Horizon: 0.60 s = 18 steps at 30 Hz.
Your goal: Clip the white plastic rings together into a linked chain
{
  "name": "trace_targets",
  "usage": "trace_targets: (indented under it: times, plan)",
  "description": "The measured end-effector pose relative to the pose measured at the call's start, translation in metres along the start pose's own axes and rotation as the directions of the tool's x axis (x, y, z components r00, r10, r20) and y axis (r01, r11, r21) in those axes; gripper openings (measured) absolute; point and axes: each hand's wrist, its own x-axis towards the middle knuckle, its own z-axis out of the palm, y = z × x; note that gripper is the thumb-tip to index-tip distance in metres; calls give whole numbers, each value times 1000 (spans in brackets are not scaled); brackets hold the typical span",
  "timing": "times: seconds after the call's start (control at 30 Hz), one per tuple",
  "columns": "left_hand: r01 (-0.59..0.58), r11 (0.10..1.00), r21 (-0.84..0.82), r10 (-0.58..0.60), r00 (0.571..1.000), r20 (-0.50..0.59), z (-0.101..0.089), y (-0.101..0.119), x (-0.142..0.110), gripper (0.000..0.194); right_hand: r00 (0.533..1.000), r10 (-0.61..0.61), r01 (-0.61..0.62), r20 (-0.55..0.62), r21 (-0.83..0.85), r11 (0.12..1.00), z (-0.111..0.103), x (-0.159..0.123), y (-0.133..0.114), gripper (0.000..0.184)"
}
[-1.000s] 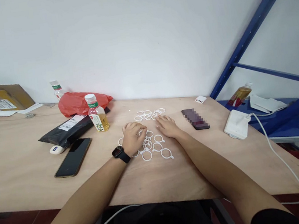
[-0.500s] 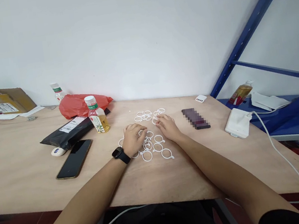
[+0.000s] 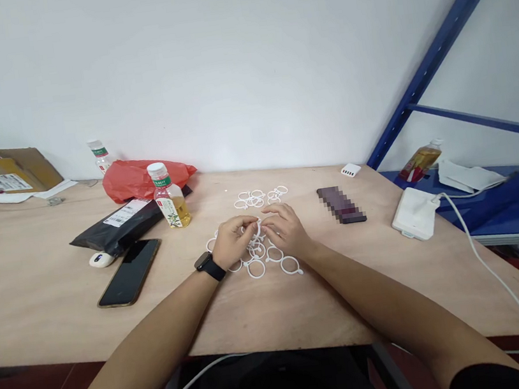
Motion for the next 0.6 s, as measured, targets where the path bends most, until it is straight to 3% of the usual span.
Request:
trace_targets:
  times: [0.1,0.23,0.33,0.4,0.47,0.6]
  plan:
    - [-29,998,61,26,998,60,3,-1,0,13,996,62,-62,-61,3,998,2,0,-1,10]
    - [-50,977,207,20,989,147,2,-4,2,14,988,128,-130,89,20,991,6,-2,5,15]
    - [-96,952,292,43,982,182,-2,-5,3,18,963,235,-242,129,41,969,4,-4,20,21]
    - [-129,941,313,55,971,235,-4,-3,3,21,927,334,-350,169,69,934,-2,-7,32,25]
    - [-153,928,339,52,956,288,-3,-2,1,23,873,399,-439,280,94,894,-9,-10,42,27]
    - [-162,898,410,15,941,339,0,-2,-1,23,788,361,-448,499,62,892,-17,-13,50,32]
